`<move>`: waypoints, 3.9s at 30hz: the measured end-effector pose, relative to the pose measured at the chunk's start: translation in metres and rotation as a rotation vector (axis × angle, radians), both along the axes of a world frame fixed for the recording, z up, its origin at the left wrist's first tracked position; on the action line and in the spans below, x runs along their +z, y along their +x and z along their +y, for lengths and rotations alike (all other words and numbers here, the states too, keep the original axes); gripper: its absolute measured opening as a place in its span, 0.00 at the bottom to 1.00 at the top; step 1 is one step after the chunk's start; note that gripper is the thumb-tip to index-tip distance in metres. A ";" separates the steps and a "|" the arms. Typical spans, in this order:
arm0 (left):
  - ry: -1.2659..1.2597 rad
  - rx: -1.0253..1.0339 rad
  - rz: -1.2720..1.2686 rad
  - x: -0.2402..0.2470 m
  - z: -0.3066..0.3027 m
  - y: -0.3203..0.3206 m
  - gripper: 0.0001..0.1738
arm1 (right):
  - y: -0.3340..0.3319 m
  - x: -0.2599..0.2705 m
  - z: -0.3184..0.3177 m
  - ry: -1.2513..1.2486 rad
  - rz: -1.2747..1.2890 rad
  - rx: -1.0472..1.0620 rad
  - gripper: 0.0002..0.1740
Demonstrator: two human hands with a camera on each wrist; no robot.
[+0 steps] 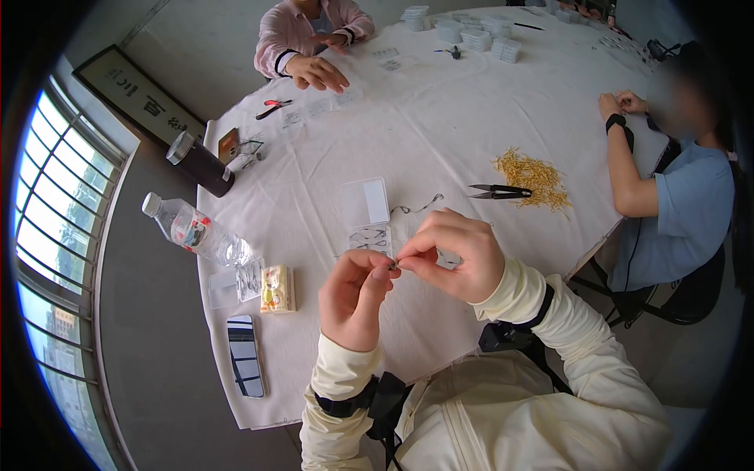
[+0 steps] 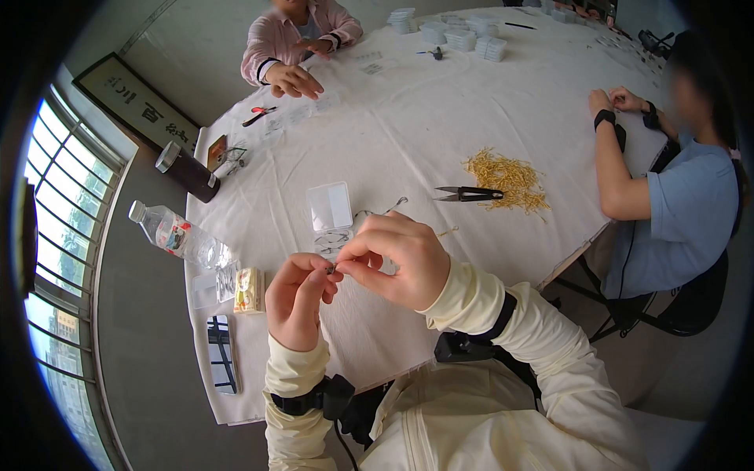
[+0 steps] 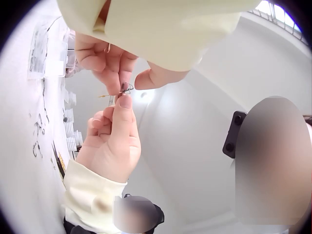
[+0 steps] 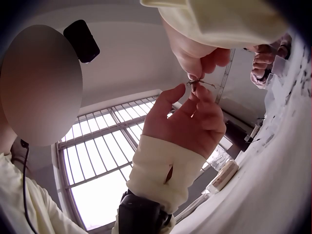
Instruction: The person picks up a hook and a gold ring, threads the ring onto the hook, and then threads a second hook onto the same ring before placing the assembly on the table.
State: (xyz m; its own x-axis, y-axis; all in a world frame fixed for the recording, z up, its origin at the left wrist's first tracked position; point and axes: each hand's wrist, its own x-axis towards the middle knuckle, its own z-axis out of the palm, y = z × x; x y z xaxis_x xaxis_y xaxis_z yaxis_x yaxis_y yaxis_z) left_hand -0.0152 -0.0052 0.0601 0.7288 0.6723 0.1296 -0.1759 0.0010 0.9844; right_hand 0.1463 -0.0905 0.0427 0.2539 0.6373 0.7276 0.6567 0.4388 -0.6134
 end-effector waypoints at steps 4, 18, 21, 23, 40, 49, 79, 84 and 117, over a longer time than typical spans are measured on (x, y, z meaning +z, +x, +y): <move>0.279 0.114 0.039 -0.005 0.000 0.002 0.05 | 0.000 0.003 -0.001 -0.034 0.006 0.025 0.06; 0.623 0.294 0.114 -0.007 0.004 0.004 0.04 | 0.003 0.002 0.001 0.099 -0.282 -0.024 0.17; 0.664 0.297 0.123 -0.006 0.003 0.005 0.04 | 0.003 0.001 0.001 0.119 -0.295 -0.030 0.17; 0.680 0.296 0.132 -0.006 0.003 0.005 0.04 | 0.003 0.001 0.001 0.112 -0.301 -0.030 0.17; 0.852 0.243 0.235 0.002 0.003 0.006 0.04 | 0.004 0.001 0.004 0.078 -0.289 -0.037 0.11; 0.910 0.168 0.256 0.001 0.007 0.003 0.06 | 0.011 -0.002 0.006 0.003 -0.266 0.049 0.08; 0.628 0.177 0.186 -0.008 0.009 0.000 0.03 | 0.012 -0.006 0.003 -0.347 0.496 0.286 0.09; 0.588 0.278 0.120 -0.011 0.007 0.005 0.02 | 0.011 -0.007 0.004 -0.364 0.444 0.310 0.10; 0.483 0.236 0.156 -0.015 0.005 0.005 0.03 | 0.003 -0.014 0.007 -0.319 0.716 0.395 0.06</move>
State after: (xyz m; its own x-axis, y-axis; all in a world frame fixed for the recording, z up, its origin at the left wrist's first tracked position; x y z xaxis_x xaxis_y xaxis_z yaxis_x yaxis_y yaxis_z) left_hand -0.0103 -0.0003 0.0451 0.6007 0.7108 0.3660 0.0308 -0.4780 0.8778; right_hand 0.1493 -0.0833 0.0286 0.2988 0.9210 0.2500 -0.0971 0.2899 -0.9521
